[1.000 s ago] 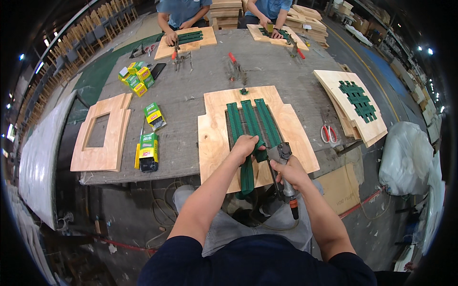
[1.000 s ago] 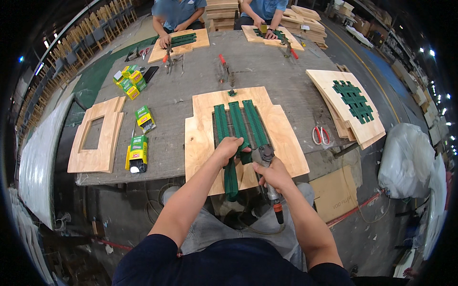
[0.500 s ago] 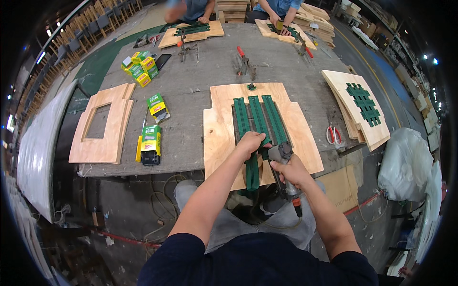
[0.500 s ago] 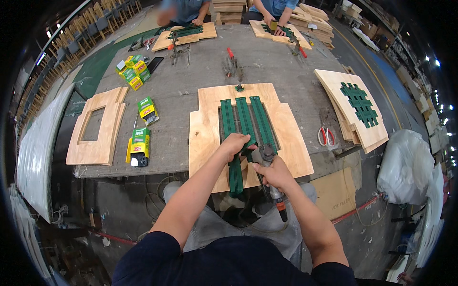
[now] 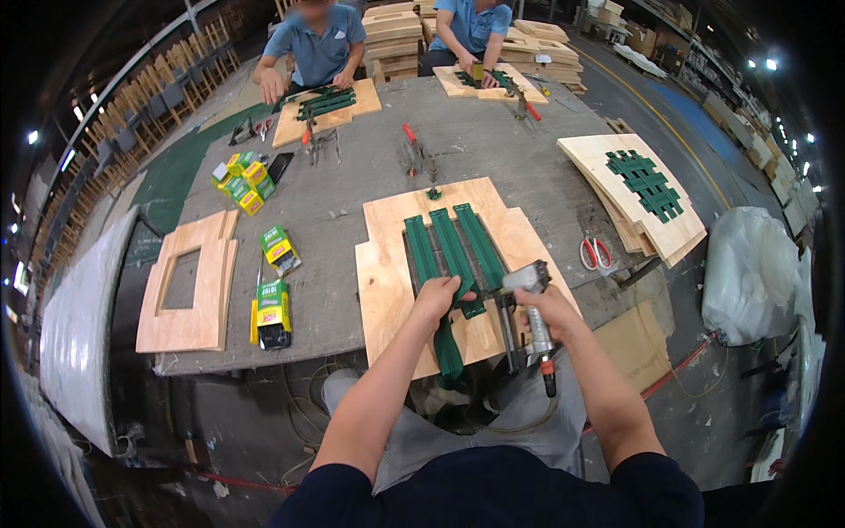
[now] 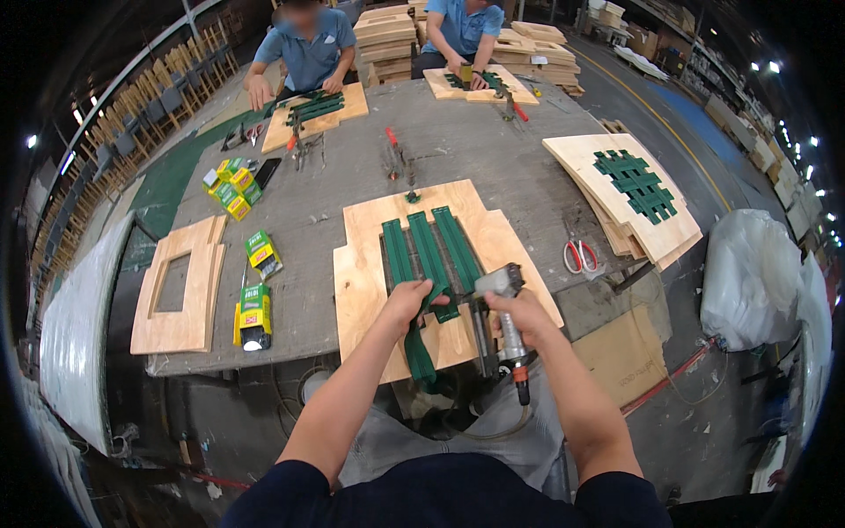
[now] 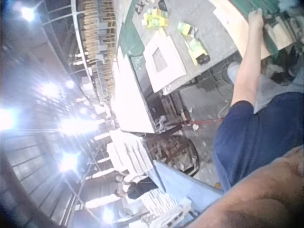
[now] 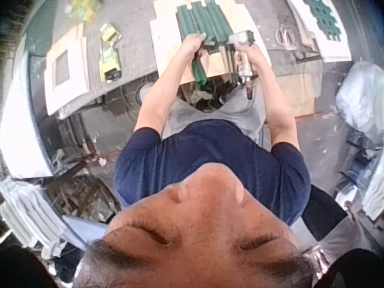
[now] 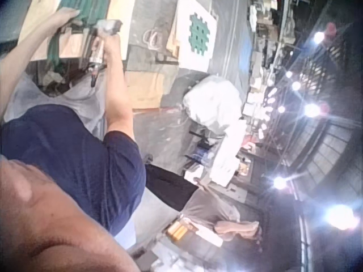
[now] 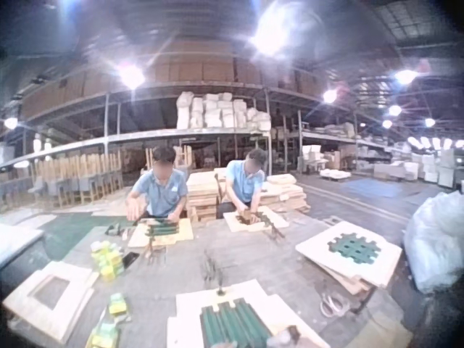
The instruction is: The person assembles a wooden panel by attaching green woven strips to a square wooden frame. They use a pneumatic nail gun to secure the strips in a grid pattern, then trim the excess material with scissors.
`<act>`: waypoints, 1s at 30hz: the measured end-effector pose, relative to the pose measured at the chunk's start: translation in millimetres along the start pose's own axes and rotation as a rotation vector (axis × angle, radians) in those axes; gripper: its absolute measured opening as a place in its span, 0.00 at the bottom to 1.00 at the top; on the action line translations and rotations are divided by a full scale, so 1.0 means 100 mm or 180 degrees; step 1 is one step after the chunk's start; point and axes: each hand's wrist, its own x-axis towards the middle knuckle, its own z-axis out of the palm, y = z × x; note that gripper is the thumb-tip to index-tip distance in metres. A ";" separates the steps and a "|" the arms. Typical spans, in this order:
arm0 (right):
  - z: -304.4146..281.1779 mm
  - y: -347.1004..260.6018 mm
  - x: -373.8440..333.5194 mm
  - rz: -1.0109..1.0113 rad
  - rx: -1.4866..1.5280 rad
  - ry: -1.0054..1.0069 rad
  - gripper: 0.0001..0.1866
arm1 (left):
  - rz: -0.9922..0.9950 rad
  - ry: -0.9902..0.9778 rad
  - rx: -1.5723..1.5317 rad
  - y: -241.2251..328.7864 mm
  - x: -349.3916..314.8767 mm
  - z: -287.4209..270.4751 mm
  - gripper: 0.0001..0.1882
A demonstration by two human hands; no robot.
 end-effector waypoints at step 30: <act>-2.15 -0.31 0.92 -0.0459 -0.3557 0.2019 0.27 | -0.0101 -0.0180 -0.1003 -0.24 -0.80 0.46 0.18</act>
